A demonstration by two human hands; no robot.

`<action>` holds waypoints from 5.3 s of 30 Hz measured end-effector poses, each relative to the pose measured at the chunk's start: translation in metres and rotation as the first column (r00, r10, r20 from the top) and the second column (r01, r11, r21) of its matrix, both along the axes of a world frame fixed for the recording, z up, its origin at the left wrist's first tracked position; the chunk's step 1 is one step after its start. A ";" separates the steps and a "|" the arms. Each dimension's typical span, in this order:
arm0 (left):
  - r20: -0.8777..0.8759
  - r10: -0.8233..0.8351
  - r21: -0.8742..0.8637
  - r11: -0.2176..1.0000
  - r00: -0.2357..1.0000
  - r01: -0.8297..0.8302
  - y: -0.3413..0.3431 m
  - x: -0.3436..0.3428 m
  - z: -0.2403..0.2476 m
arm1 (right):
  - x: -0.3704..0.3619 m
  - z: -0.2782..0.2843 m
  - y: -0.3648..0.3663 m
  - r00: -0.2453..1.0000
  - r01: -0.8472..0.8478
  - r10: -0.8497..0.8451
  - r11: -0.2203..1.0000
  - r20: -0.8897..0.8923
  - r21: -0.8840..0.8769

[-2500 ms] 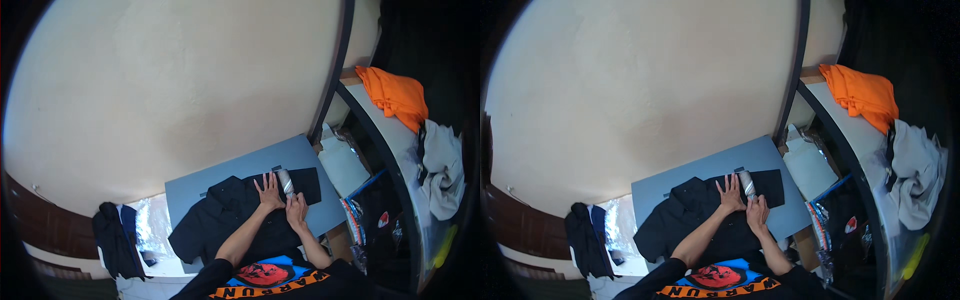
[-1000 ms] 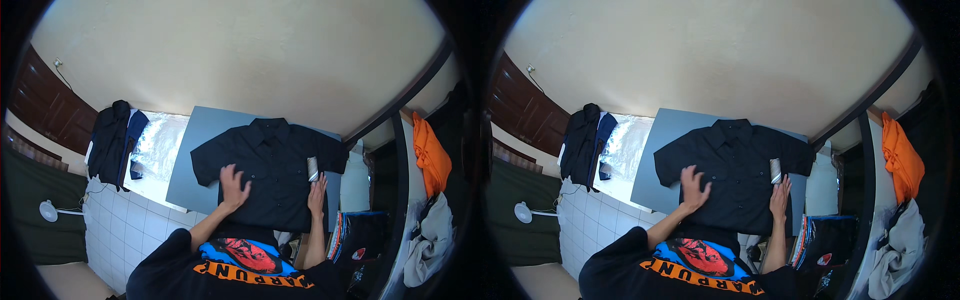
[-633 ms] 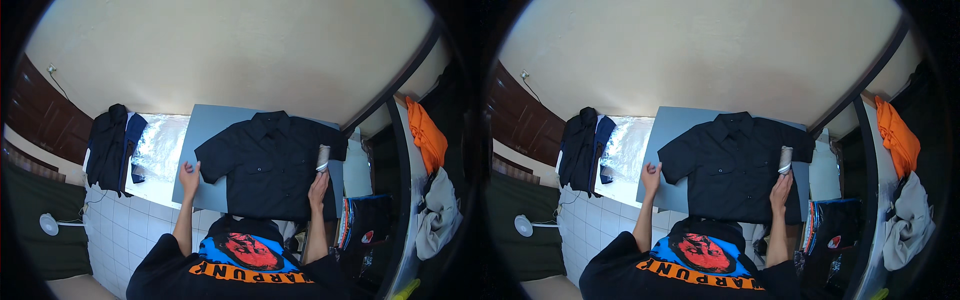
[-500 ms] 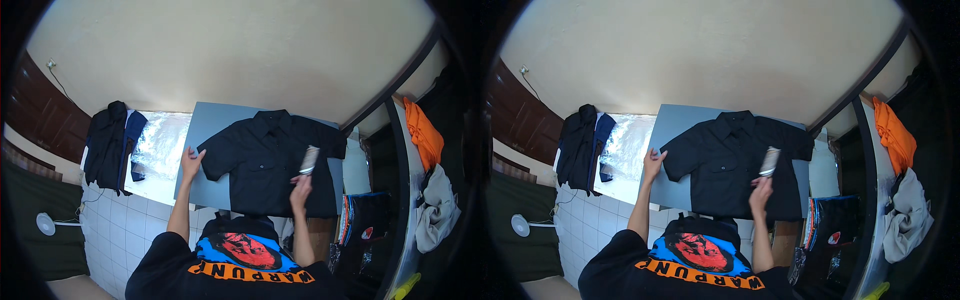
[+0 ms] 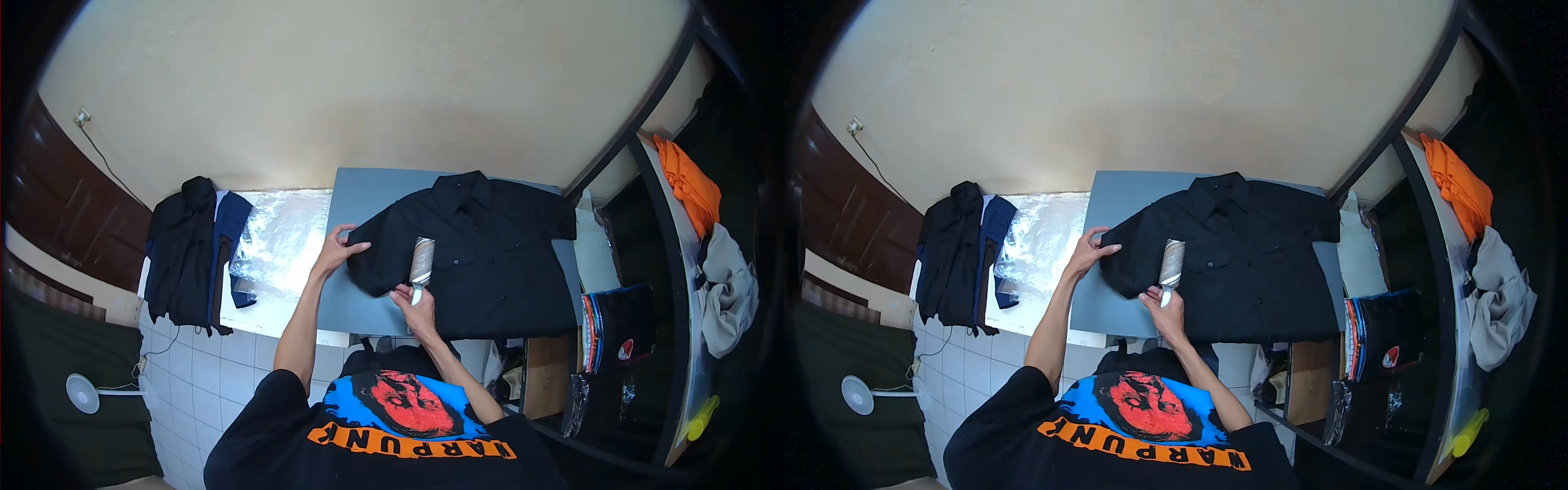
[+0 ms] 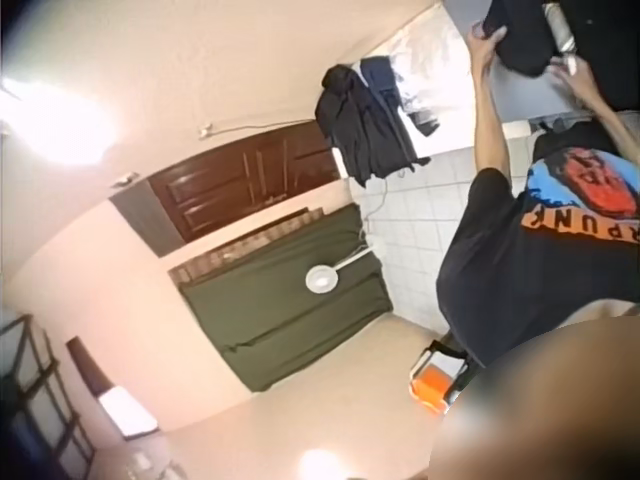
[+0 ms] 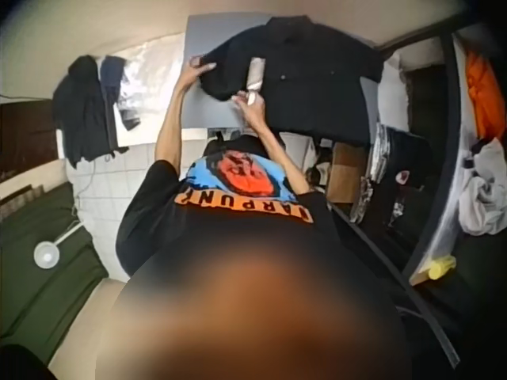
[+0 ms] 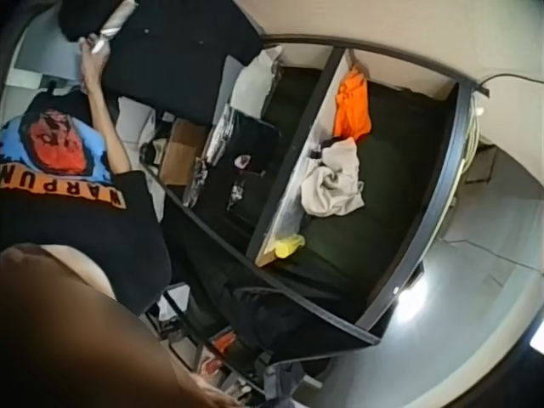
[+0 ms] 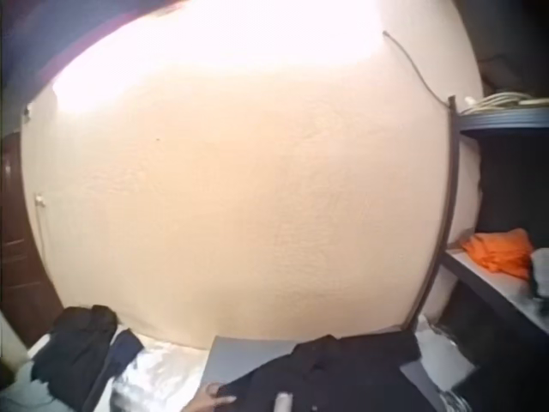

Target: Using a lint roller to remove hair and debris from a black garment on a workbench.

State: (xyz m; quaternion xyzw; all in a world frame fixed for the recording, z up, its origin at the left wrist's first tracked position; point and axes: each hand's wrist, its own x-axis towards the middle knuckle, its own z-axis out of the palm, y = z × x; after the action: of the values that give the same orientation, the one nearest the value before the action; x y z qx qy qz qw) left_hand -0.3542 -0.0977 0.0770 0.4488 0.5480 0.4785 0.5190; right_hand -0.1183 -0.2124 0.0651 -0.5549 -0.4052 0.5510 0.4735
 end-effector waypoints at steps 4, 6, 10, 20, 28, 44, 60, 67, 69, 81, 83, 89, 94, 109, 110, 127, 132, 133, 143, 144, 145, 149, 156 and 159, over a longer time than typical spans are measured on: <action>-0.610 -0.051 -0.186 0.979 0.791 -0.081 0.005 -0.031 0.009 | -0.007 0.012 0.000 0.981 -0.066 0.048 0.994 -0.190 -0.091; -0.645 -0.082 -0.281 0.950 0.760 -0.136 -0.002 -0.033 0.013 | -0.004 0.029 0.000 0.909 -0.121 0.021 0.969 -0.416 -0.214; -0.852 0.357 0.315 0.934 0.382 -0.170 -0.041 -0.012 0.006 | 0.015 0.018 0.002 0.971 -0.082 0.097 0.994 0.218 -0.074; -0.761 0.406 0.405 0.907 0.506 -0.117 -0.095 0.050 0.000 | 0.060 0.018 0.016 0.834 -0.041 -0.133 0.953 0.536 0.299; -0.674 0.433 0.100 0.857 0.599 -0.506 -0.070 0.025 -0.003 | 0.083 -0.015 0.001 0.829 0.034 -0.154 0.973 0.537 0.226; -0.107 0.677 -0.038 0.729 0.729 -0.683 -0.054 0.036 -0.028 | 0.087 0.001 0.003 0.979 0.050 -0.038 0.997 0.200 -0.056; -0.756 0.332 0.393 0.920 0.563 -0.015 -0.062 0.041 -0.009 | 0.064 0.026 0.022 0.719 -0.229 -0.001 0.944 0.695 0.238; -0.948 0.042 0.084 0.989 0.315 0.120 -0.085 0.040 -0.010 | 0.040 0.032 0.054 0.594 -0.514 0.084 0.805 0.800 0.296; -0.941 0.051 0.097 0.988 0.336 0.122 -0.087 0.035 -0.006 | 0.034 0.026 0.063 0.565 -0.580 0.085 0.749 0.821 0.321; -0.912 0.094 0.094 0.995 0.399 -0.021 -0.105 0.027 -0.010 | 0.024 -0.005 0.136 0.562 -0.436 -0.091 0.813 0.822 0.387; -0.866 0.294 0.239 0.954 0.405 -0.180 -0.114 0.043 0.000 | 0.024 -0.004 0.138 0.627 -0.364 -0.064 0.857 0.776 0.365; -0.313 0.477 -0.305 0.768 0.821 -0.563 -0.123 0.056 -0.045 | 0.044 0.009 0.134 0.791 -0.114 -0.122 0.933 0.599 0.341; 0.053 0.467 -0.579 0.734 0.883 -0.353 -0.113 0.051 -0.016 | 0.050 0.028 0.093 0.823 -0.217 0.137 0.973 0.551 0.081; 0.427 0.162 -0.243 0.968 0.889 -0.060 -0.053 0.045 0.063 | -0.002 0.035 0.081 0.909 -0.246 0.115 0.924 0.401 0.294; 0.469 0.107 -0.189 0.982 0.877 -0.018 -0.054 0.045 0.062 | -0.002 0.031 0.084 0.912 -0.223 0.095 0.931 0.400 0.289; -0.695 0.161 0.225 0.974 0.701 0.000 -0.061 0.036 0.043 | 0.026 0.013 0.096 0.914 -0.317 0.228 0.918 0.334 0.240; -0.560 -0.077 0.256 0.931 0.825 0.260 -0.066 0.007 0.034 | 0.030 0.010 0.089 0.880 -0.349 0.233 0.908 0.413 0.230; -0.478 -0.134 0.229 0.935 0.868 0.270 -0.068 0.001 0.027 | 0.029 0.012 0.089 0.881 -0.351 0.235 0.907 0.411 0.232; -0.504 0.228 0.280 0.956 0.833 -0.093 -0.102 0.050 -0.008 | 0.035 -0.010 0.078 0.862 -0.272 0.127 0.932 0.491 0.238; -0.329 0.299 0.122 0.954 0.896 -0.273 -0.101 0.051 -0.010 | 0.030 -0.003 0.073 0.862 -0.282 0.134 0.928 0.490 0.242; -0.281 0.356 0.186 0.931 0.891 -0.314 -0.099 0.049 -0.011 | 0.023 0.015 0.064 0.872 -0.234 0.058 0.922 0.486 0.310; -0.272 0.339 0.045 0.939 0.901 -0.340 -0.095 0.043 -0.022 | 0.040 0.000 0.055 0.806 -0.377 0.078 0.832 0.587 0.407; -0.924 -0.107 -0.171 0.974 0.367 -0.146 -0.108 0.051 0.055 | 0.043 0.035 0.065 0.755 -0.454 0.381 0.891 0.534 0.007; -0.846 -0.090 -0.119 0.993 0.526 -0.022 -0.096 0.069 0.064 | 0.038 0.036 0.071 0.787 -0.405 0.271 0.904 0.555 0.133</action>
State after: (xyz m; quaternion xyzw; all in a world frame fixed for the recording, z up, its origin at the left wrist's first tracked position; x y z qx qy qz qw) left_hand -0.2852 -0.1935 0.1407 0.6048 0.7488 0.1571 0.2211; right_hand -0.0802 -0.1412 0.1015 -0.5384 -0.6769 0.4005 0.3025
